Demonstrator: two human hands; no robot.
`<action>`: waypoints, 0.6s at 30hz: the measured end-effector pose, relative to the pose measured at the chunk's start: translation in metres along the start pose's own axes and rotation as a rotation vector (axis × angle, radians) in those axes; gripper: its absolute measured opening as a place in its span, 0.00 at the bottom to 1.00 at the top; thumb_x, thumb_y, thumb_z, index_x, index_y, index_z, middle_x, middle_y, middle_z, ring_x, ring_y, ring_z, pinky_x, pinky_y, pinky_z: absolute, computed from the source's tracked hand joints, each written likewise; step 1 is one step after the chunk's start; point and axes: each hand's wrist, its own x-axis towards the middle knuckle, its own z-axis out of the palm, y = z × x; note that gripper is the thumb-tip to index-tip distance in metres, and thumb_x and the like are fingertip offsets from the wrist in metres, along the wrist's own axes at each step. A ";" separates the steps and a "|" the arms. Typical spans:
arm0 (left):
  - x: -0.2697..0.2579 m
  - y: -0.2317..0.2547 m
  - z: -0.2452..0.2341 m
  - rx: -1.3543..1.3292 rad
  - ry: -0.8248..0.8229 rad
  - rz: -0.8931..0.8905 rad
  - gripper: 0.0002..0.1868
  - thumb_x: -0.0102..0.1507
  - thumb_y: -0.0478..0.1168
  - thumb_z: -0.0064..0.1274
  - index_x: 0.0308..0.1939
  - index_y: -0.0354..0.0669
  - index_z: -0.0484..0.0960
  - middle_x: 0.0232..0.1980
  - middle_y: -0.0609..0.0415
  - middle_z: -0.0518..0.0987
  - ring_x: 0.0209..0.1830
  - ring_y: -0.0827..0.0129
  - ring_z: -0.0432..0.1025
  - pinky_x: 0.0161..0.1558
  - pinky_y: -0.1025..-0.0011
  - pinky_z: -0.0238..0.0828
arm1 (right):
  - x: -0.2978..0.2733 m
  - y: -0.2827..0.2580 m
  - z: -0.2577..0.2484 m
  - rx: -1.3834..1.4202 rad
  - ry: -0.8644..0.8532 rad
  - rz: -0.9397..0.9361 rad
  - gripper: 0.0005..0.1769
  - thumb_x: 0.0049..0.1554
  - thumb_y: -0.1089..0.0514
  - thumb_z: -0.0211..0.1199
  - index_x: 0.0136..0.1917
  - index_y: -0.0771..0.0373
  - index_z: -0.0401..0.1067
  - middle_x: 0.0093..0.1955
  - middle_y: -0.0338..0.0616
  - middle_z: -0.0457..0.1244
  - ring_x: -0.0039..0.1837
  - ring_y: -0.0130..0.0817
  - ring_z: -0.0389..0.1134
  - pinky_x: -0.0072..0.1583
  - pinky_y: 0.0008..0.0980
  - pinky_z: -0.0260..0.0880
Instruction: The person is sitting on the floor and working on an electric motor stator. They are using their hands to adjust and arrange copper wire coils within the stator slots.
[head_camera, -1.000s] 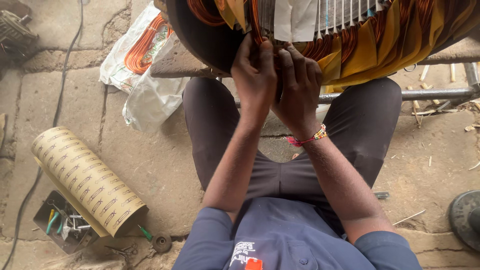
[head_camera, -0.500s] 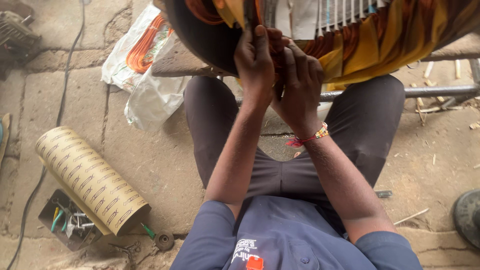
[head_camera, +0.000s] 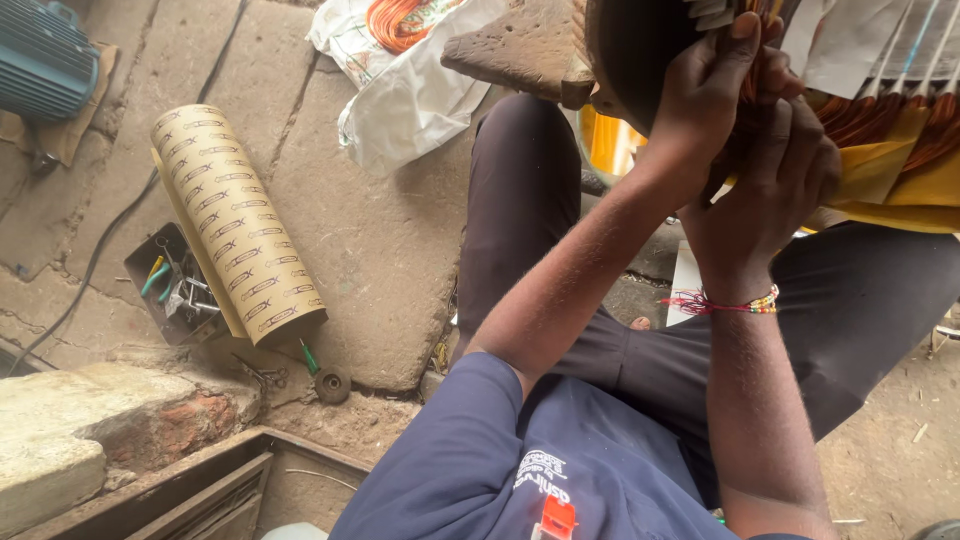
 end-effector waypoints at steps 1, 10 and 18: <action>-0.001 0.000 -0.003 -0.031 -0.033 0.013 0.19 0.76 0.50 0.42 0.44 0.37 0.75 0.34 0.56 0.73 0.35 0.73 0.72 0.45 0.71 0.70 | 0.000 0.001 0.001 -0.009 -0.007 0.000 0.32 0.63 0.52 0.61 0.74 0.72 0.62 0.72 0.55 0.59 0.73 0.52 0.61 0.75 0.49 0.55; 0.002 -0.018 -0.025 -0.258 -0.197 0.016 0.13 0.80 0.40 0.42 0.45 0.33 0.69 0.31 0.58 0.62 0.34 0.72 0.61 0.45 0.70 0.62 | 0.002 -0.005 -0.002 0.007 -0.006 -0.019 0.28 0.66 0.56 0.59 0.74 0.71 0.61 0.75 0.56 0.58 0.75 0.53 0.59 0.76 0.49 0.53; -0.004 0.002 -0.024 -0.471 -0.320 -0.083 0.19 0.80 0.44 0.40 0.62 0.26 0.65 0.34 0.56 0.64 0.37 0.70 0.63 0.60 0.66 0.67 | 0.002 -0.007 -0.002 -0.009 -0.019 -0.009 0.27 0.67 0.60 0.56 0.76 0.70 0.60 0.76 0.55 0.58 0.75 0.54 0.58 0.76 0.48 0.53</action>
